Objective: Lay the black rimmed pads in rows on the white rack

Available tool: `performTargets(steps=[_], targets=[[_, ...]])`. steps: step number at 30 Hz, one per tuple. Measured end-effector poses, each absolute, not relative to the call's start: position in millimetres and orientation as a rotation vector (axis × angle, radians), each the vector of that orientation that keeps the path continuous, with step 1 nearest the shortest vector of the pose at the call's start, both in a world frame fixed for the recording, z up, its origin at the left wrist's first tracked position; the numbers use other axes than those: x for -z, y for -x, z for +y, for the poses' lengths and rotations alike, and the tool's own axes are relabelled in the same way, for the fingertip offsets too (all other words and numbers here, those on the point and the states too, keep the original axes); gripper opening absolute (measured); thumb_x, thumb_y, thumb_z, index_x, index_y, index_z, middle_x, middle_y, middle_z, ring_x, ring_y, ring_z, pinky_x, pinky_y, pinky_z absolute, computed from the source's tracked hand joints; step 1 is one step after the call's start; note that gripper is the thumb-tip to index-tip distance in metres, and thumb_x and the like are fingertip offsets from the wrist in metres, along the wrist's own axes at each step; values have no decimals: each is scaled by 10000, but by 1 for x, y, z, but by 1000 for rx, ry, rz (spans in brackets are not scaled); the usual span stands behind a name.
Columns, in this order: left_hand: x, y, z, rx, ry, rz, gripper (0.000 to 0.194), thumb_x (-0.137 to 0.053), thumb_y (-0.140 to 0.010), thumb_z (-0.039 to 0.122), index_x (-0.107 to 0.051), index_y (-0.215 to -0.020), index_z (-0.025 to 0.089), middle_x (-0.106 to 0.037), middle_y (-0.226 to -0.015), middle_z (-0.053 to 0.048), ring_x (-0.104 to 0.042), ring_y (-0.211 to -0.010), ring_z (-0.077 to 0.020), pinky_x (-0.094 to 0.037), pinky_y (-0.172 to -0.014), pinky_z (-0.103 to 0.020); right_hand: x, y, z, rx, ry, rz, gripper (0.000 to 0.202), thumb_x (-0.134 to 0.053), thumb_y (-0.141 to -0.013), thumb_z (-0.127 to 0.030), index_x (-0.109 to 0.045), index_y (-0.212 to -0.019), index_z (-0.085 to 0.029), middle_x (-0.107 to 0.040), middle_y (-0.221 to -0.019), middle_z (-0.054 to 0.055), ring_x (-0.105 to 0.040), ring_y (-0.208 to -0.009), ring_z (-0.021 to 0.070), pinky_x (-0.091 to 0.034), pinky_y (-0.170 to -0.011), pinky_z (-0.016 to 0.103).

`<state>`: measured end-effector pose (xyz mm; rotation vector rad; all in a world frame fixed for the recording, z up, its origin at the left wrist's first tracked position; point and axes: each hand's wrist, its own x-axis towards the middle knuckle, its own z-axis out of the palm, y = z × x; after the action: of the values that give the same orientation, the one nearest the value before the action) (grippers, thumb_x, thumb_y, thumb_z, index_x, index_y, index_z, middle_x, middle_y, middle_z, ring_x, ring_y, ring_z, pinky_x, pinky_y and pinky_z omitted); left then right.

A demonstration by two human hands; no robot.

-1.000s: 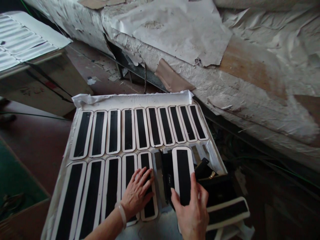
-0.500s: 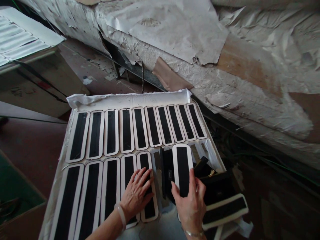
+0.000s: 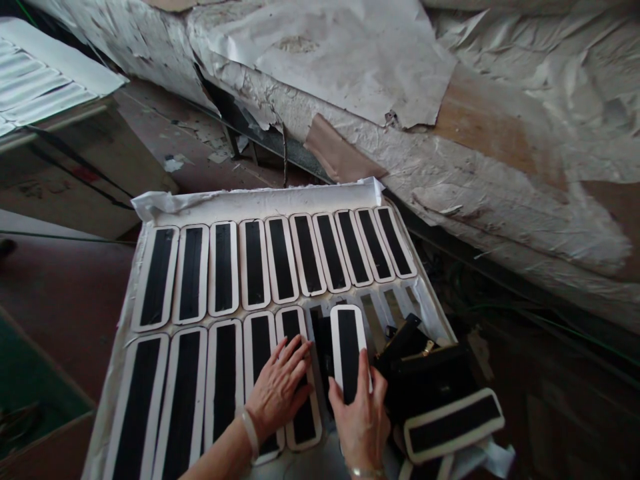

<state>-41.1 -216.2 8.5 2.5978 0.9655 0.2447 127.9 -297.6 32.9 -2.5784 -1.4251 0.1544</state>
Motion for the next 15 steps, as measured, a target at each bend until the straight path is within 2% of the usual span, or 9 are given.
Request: performTargets(steps=[3,5,10,15], targets=[[-9,38,-210,-301,-2498,988,314,-588,-885,297,-566,-1179,189,-517,-1418,6,-402,-1347,-248,-322,-1145,-453,-29,-125,-294,-230,2457,-1507,684,-515,-924,-496,-310,-1513,-215,-550,-1214,148,-673,-926,273,-603,-638,352],[-8,37,-207,-301,-2443,991,329,-595,-874,252,-549,-1195,195,-538,-1391,-3,-435,-1322,-239,-367,-1122,-438,-24,-124,-291,-277,2401,-1551,702,-547,-912,-439,-280,-1520,-211,-536,-1228,157,-654,-990,294,-611,-717,391],[-1,41,-206,-294,-2440,1031,493,-657,-828,231,-491,-1290,187,-488,-1442,-52,-457,-1304,-244,-459,-1041,-449,-8,-127,-285,-380,2325,-1611,823,-635,-868,-351,-181,-1545,-234,-508,-1253,146,-588,-1109,315,-580,-888,460],[3,42,-206,-249,-2589,1059,643,-609,-881,309,-374,-1466,181,-355,-1543,-9,-421,-1330,-226,-466,-1028,-416,2,-127,-286,-493,2306,-1605,854,-616,-890,-340,-96,-1563,-262,-473,-1284,142,-553,-1151,319,-548,-944,490]])
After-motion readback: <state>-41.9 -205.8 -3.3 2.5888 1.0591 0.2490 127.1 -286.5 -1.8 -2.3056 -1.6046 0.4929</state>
